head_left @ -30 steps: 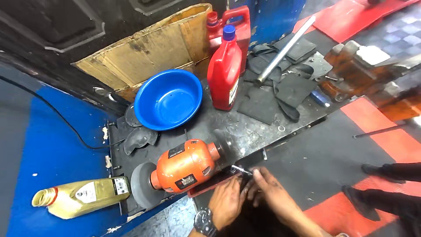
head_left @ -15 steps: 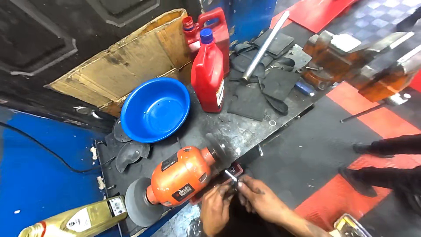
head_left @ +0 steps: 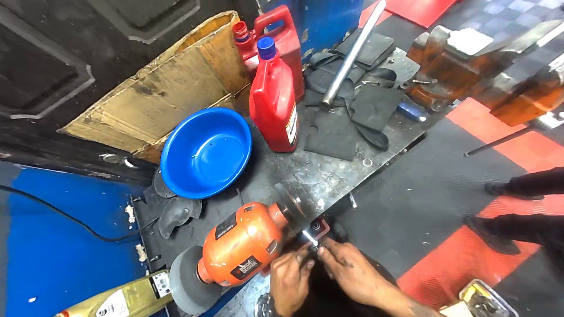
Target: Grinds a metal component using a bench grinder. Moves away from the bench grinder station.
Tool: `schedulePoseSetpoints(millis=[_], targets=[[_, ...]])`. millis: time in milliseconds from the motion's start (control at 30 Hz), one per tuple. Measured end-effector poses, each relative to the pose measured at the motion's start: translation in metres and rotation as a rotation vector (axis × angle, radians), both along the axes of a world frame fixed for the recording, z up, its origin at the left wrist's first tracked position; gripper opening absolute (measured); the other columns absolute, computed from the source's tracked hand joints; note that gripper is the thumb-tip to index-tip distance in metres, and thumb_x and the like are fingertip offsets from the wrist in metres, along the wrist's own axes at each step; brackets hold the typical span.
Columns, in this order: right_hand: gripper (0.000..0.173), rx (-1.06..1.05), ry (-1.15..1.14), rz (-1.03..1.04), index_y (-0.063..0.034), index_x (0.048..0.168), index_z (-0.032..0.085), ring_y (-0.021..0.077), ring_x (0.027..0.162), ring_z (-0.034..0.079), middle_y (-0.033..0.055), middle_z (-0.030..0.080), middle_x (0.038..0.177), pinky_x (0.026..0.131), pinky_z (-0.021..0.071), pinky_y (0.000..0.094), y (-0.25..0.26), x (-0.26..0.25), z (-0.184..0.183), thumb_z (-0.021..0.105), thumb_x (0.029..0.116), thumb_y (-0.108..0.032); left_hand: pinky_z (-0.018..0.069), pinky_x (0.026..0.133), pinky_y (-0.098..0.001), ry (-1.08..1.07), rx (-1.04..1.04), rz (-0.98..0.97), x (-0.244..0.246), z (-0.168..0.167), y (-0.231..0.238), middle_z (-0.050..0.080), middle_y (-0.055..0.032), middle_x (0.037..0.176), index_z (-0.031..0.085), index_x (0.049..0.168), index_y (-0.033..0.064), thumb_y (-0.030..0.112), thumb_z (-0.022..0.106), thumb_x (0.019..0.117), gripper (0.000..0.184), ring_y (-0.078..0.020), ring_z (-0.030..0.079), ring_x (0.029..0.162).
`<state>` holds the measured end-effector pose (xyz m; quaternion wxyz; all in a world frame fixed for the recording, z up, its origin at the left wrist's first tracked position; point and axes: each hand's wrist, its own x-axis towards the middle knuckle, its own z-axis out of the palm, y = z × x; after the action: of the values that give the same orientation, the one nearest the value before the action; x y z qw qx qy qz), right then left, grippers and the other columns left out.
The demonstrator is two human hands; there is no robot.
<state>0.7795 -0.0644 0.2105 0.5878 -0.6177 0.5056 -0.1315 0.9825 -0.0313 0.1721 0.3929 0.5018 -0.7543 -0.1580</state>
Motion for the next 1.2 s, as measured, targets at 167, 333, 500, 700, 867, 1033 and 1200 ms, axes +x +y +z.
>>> schedulePoseSetpoints(millis=[167,333,500,700,867,1033,1200], targets=[[0.044,-0.005,-0.018,0.013,-0.0148,0.101,0.063,0.0167,0.067,0.063,-0.0003,0.059,0.072,0.065,0.0522,0.0406,-0.003,-0.001,-0.002,0.033,0.1094,-0.046,0.0598,0.076,-0.0239,0.023,0.024,0.016,-0.002,0.004,0.0,0.075,-0.0042,0.084,0.073,0.099,0.0067,0.044,0.042,0.1095,0.049,-0.0071,0.072,0.079],[0.043,-0.019,-0.037,-0.011,-0.0145,0.1,0.063,0.0164,0.066,0.062,-0.0006,0.059,0.071,0.064,0.0526,0.0404,-0.004,-0.001,-0.003,0.034,0.1093,-0.045,0.0602,0.079,-0.0245,0.048,0.034,0.04,-0.007,0.006,-0.001,0.076,-0.0041,0.086,0.073,0.099,0.0069,0.041,0.045,0.1092,0.046,-0.0074,0.073,0.082],[0.042,-0.053,-0.042,-0.026,-0.0149,0.099,0.063,0.0153,0.063,0.061,-0.0017,0.059,0.069,0.062,0.052,0.039,-0.005,0.0,-0.006,0.035,0.1095,-0.044,0.06,0.079,-0.025,0.046,0.028,0.066,-0.008,0.004,-0.001,0.075,-0.0033,0.085,0.073,0.099,0.0078,0.043,0.044,0.109,0.046,-0.0076,0.072,0.081],[0.041,-0.078,-0.042,-0.028,-0.0158,0.099,0.063,0.0144,0.062,0.06,-0.0024,0.058,0.069,0.06,0.0519,0.0378,-0.007,0.001,-0.007,0.036,0.1092,-0.045,0.06,0.08,-0.025,0.04,0.015,0.094,-0.01,0.004,-0.001,0.075,-0.003,0.085,0.073,0.099,0.008,0.043,0.044,0.109,0.047,-0.0077,0.072,0.081],[0.041,-0.078,-0.038,-0.024,-0.0155,0.1,0.065,0.0141,0.062,0.061,-0.0026,0.059,0.069,0.06,0.0523,0.0379,-0.007,-0.002,-0.009,0.036,0.1091,-0.044,0.0603,0.077,-0.0271,0.019,0.026,0.065,-0.008,0.0,0.0,0.075,-0.0037,0.082,0.074,0.099,0.0078,0.044,0.043,0.1093,0.049,-0.0092,0.072,0.077],[0.041,-0.089,-0.056,-0.028,-0.0158,0.098,0.064,0.0133,0.06,0.059,-0.0035,0.057,0.067,0.058,0.0511,0.0369,-0.009,-0.001,-0.01,0.037,0.1091,-0.045,0.0599,0.077,-0.0267,0.023,0.018,0.087,-0.01,0.001,-0.001,0.074,-0.0041,0.081,0.074,0.099,0.0071,0.043,0.042,0.1094,0.049,-0.0095,0.072,0.077],[0.042,-0.094,-0.069,-0.036,-0.016,0.1,0.065,0.0118,0.059,0.059,-0.0045,0.057,0.067,0.057,0.0517,0.0354,-0.011,0.0,-0.013,0.037,0.1092,-0.045,0.0604,0.079,-0.0269,0.012,0.02,0.095,-0.011,0.003,-0.002,0.076,-0.0043,0.084,0.074,0.1,0.0068,0.041,0.044,0.1091,0.046,-0.0095,0.073,0.08]])
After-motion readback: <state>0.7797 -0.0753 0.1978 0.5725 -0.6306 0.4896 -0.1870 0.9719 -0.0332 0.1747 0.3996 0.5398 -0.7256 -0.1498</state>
